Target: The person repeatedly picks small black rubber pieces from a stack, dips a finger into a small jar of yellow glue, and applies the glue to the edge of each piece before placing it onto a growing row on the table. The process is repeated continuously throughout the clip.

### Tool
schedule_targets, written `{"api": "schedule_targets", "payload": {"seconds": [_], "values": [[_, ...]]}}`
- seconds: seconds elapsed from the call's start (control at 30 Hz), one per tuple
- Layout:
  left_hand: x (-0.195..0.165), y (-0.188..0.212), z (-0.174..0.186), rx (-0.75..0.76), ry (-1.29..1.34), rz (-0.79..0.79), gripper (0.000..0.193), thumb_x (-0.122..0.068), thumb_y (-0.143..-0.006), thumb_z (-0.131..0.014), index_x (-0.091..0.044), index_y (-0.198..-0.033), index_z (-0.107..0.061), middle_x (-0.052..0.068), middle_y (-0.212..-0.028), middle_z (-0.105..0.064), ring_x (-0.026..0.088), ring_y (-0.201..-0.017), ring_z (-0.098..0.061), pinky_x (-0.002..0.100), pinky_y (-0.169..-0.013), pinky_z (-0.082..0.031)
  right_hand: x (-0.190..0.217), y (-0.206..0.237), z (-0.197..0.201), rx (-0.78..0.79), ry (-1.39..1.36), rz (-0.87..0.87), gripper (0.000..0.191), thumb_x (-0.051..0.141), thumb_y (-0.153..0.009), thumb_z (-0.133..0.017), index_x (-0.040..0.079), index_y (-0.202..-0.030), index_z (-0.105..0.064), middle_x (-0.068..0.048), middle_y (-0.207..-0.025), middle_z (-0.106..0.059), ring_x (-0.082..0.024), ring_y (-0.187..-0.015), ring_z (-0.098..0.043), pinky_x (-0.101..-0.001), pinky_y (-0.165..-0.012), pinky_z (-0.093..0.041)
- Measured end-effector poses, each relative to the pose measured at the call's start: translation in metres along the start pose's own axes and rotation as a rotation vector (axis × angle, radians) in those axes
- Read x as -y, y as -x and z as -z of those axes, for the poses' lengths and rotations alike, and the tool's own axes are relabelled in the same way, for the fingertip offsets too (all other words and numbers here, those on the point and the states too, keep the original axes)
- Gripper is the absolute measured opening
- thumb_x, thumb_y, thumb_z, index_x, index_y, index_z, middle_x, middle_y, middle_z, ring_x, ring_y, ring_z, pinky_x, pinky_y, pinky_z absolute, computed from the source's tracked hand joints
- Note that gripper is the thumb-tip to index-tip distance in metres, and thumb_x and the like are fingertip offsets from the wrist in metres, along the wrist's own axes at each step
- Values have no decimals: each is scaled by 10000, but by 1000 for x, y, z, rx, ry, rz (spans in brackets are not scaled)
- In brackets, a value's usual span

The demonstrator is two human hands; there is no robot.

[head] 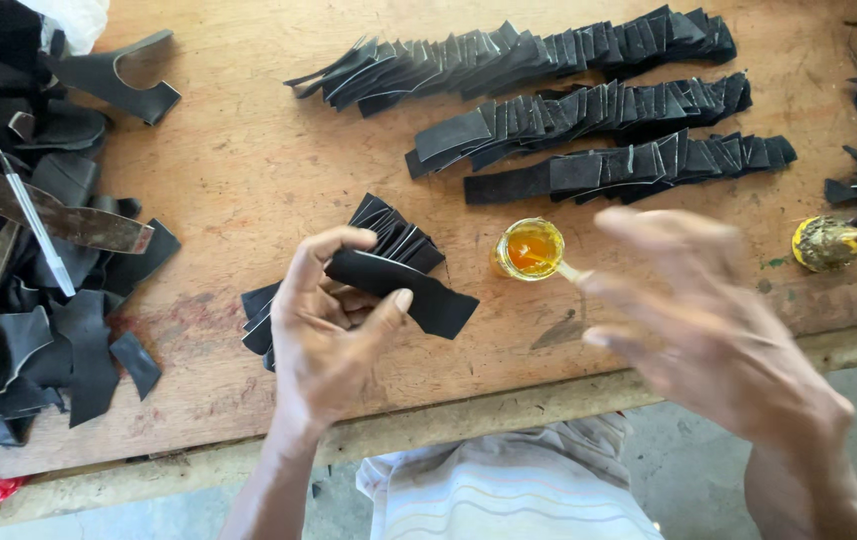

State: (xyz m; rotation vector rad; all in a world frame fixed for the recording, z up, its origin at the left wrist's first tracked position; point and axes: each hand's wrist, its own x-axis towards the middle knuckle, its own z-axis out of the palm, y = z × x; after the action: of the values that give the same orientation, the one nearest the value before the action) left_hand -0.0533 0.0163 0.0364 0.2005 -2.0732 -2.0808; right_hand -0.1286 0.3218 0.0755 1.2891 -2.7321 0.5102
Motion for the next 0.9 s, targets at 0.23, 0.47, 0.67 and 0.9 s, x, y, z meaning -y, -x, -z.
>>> {"api": "schedule_targets", "payload": {"seconds": [0.23, 0.47, 0.67, 0.9], "values": [[25, -11, -5, 62, 556, 261, 253, 103, -803, -790, -4, -889, -577, 215, -1016, -762, 223, -840, -779, 339, -717, -677, 30, 17, -17, -490, -586, -150, 536, 424, -942, -745, 109, -1347, -589, -60, -1270, -586, -116, -996, -628, -286, -797, -608], [24, -8, -14, 131, 512, 322, 300, 89, -831, -757, 37, -1112, -666, 164, -988, -735, 199, -849, -755, 310, -755, -665, 35, 3, -65, -94, -719, 4, 918, 395, -923, -751, 146, -1628, -220, -120, -1336, -586, -179, -1078, -605, -347, -912, -614], [21, -8, -17, 142, 491, 294, 264, 98, -854, -754, 67, -1108, -688, 157, -992, -737, 192, -857, -754, 310, -777, -660, 33, -3, -70, 56, -619, -98, 1028, 442, -841, -764, 109, -1619, -181, -119, -1208, -564, -179, -941, -581, -423, -894, -577], [24, -11, -13, 113, 521, 276, 252, 86, -865, -755, 54, -1099, -664, 140, -991, -730, 181, -862, -748, 303, -772, -651, 47, 4, -73, -59, -626, 15, 901, 407, -897, -732, 194, -1623, -241, -99, -1288, -627, -170, -1054, -609, -357, -852, -632]]}}
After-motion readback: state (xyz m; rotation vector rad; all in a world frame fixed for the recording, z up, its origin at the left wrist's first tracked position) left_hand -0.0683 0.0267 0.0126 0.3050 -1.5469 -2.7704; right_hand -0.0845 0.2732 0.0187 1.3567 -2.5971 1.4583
